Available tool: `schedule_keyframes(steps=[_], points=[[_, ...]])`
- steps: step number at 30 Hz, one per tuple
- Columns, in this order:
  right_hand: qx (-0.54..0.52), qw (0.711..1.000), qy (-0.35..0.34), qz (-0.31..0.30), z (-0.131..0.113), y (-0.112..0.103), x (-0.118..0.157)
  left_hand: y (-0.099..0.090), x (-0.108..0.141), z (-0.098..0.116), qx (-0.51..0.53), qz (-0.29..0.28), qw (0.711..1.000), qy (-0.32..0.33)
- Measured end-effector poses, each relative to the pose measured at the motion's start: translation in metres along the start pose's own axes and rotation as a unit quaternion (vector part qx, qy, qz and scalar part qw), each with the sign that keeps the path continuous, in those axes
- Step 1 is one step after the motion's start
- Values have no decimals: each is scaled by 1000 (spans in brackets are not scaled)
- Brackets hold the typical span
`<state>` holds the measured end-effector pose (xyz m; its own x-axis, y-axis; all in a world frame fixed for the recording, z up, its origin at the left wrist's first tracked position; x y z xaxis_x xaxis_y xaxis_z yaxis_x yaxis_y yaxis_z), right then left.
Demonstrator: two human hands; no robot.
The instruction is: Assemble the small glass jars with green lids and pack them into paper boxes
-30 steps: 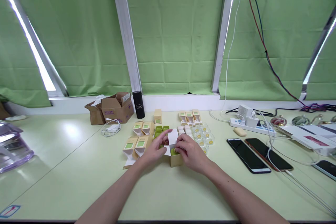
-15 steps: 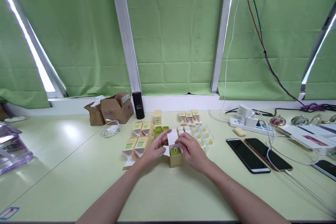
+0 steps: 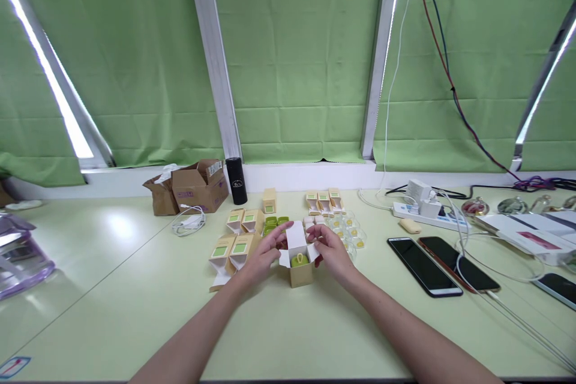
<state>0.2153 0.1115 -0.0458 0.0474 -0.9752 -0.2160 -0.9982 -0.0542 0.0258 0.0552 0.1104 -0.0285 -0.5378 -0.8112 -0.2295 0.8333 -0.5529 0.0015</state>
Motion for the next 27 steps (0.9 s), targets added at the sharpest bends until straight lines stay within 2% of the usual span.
schedule_keyframes(steps=[8, 19, 27], points=[[-93, 993, 73, 16, 1, -5, 1, -3, -4, -3, -15, -2, 1000, 12], [-89, 992, 85, -1, 7, 1, 3, -1, -2, 2, -34, 9, 999, 14], [-86, 993, 84, -7, 5, 4, 5, 6, 1, 2, 2, 28, 1000, 5]])
Point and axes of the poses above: each hand's wrist, its own x-axis away from the middle knuckle, its own y-axis out of the palm, z = x × y, the point moved 10 cm from there along -x, towards the middle knuckle, and after that the axes turned 2 degrees about x, right-handed, at the moved point
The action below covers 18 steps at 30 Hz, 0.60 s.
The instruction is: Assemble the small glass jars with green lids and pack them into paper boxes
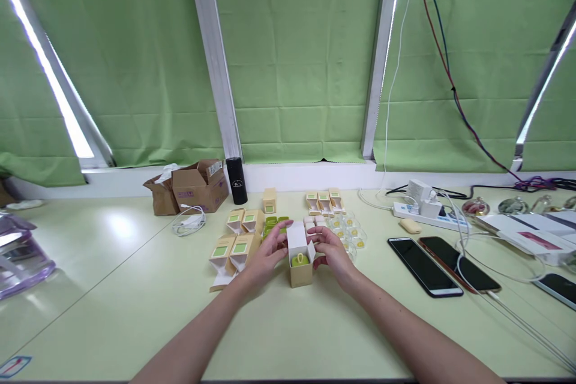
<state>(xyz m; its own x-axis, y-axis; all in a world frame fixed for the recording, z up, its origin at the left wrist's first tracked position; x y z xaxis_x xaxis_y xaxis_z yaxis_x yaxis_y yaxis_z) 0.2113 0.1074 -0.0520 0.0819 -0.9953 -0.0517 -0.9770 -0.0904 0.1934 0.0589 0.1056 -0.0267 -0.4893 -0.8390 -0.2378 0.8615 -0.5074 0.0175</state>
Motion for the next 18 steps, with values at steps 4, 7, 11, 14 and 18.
schedule_keyframes(steps=[4, 7, 11, 14, 18], points=[[2, 1000, 0, -4, -1, 2, 1, 4, 2, 2, 9, 1, 1000, 11], [4, 1000, -1, -1, -3, 2, 3, 3, 4, 0, -28, 7, 1000, 6], [4, 1000, -1, 3, -4, 2, 5, 1, 5, -1, -78, 8, 997, 10], [6, 1000, 0, 4, -5, 3, 5, 2, 5, 0, -94, 3, 995, 18], [8, 1000, 0, 5, -5, 3, 5, 2, 5, 0, -117, 1, 993, 22]])
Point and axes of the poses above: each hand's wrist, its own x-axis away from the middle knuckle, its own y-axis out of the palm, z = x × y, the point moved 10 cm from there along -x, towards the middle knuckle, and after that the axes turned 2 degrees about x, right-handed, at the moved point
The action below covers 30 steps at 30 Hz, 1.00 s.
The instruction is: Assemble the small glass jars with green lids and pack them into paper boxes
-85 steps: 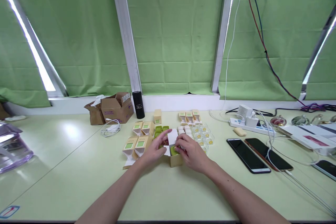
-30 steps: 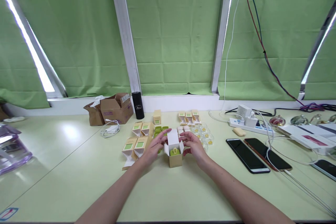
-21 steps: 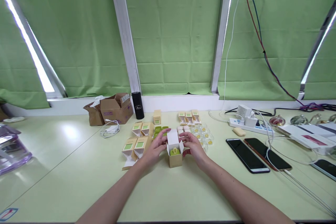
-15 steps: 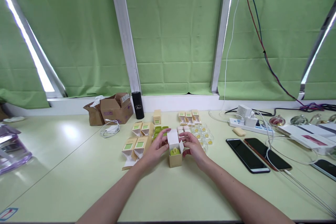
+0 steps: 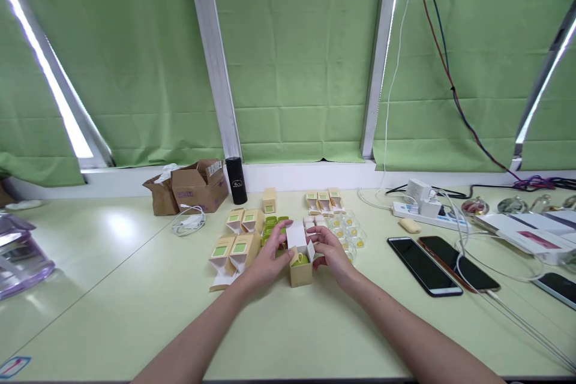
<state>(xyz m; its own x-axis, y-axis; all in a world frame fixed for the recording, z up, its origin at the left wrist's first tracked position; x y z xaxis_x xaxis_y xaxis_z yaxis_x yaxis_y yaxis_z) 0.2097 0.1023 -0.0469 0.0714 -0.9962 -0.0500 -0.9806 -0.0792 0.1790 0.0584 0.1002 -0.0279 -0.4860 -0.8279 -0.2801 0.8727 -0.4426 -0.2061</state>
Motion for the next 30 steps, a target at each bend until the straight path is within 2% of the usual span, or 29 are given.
schedule_keyframes(steps=[13, 30], points=[[4, 1000, -1, -4, 2, 2, -1, 3, 0, 7, -37, -8, 999, 8], [21, 1000, -2, -10, 8, 3, -2, 0, -1, -4, -59, -10, 998, 14]])
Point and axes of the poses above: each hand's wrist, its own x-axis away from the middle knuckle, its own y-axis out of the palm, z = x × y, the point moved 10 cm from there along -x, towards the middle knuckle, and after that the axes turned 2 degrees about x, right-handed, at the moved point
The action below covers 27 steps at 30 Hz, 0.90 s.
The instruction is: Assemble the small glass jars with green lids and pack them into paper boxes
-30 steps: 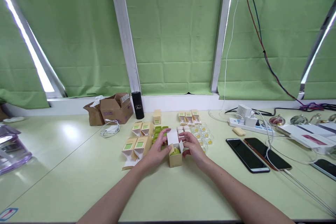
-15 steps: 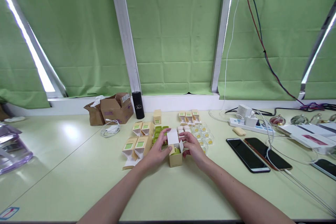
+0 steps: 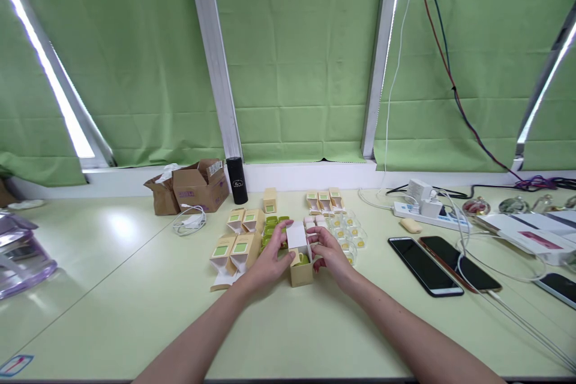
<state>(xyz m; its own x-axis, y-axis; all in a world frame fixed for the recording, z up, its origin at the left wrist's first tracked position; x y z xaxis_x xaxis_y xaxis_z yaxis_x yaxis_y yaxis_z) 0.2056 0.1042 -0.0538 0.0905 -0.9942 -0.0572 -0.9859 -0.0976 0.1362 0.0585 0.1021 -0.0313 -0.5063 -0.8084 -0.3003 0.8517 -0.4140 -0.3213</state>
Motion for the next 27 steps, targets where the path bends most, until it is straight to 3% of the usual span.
schedule_keyframes(steps=[12, 27], points=[[30, 999, -12, -17, 14, 5, -3, 2, 1, 8, 1, 0, 1000, 4], [56, 998, -25, -24, 12, 6, -2, 4, 2, 12, -8, -4, 1000, 12]])
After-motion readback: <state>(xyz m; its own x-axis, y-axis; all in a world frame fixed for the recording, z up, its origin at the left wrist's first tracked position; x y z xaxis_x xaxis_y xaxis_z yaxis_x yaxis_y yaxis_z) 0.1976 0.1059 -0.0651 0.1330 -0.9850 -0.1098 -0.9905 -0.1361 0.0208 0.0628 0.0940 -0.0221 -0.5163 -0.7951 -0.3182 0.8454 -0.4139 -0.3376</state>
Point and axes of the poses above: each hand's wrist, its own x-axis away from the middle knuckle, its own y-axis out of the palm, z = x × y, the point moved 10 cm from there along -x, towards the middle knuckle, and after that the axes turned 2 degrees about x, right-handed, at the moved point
